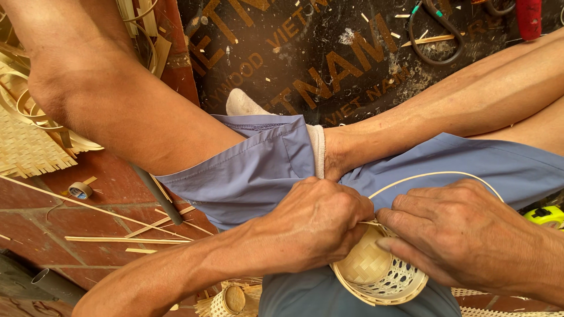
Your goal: The person sits on the floor and fits a thin bamboo rim strip around the top edge of a small woven bamboo basket, pressing and tucking the strip to secure it. They briefly handle a gray cylindrical tool to help shape the rim, then continue working the strip around the basket rim by hand.
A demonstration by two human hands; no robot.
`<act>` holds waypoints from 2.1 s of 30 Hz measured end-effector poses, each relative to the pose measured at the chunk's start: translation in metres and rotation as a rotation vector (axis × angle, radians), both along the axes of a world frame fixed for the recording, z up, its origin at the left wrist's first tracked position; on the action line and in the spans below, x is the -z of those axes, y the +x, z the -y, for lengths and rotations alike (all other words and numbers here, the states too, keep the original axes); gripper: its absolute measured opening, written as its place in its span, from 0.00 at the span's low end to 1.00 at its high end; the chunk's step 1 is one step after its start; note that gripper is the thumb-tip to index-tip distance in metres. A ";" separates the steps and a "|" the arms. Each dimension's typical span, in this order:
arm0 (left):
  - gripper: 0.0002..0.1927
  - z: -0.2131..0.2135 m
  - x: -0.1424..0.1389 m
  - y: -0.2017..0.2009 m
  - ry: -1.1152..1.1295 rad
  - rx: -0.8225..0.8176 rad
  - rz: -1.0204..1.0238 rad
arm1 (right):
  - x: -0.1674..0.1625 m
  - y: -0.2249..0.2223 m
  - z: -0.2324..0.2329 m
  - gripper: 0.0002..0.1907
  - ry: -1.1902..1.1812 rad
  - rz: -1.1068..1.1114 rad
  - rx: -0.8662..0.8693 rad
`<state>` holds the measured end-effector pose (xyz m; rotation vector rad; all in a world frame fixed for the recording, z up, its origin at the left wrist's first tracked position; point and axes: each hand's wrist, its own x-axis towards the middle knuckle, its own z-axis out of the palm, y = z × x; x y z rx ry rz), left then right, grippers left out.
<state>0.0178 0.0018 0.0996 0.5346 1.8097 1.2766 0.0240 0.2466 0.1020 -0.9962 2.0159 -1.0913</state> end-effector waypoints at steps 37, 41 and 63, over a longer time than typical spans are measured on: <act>0.09 0.032 -0.047 0.026 -0.040 -0.543 -0.297 | -0.035 -0.022 -0.007 0.27 0.133 -0.035 0.310; 0.09 0.036 -0.045 -0.005 -0.068 -0.575 -0.150 | -0.033 -0.035 -0.001 0.21 0.183 0.169 0.464; 0.19 0.034 0.099 -0.045 0.208 -1.051 0.260 | 0.086 -0.067 0.027 0.08 0.124 -0.365 0.710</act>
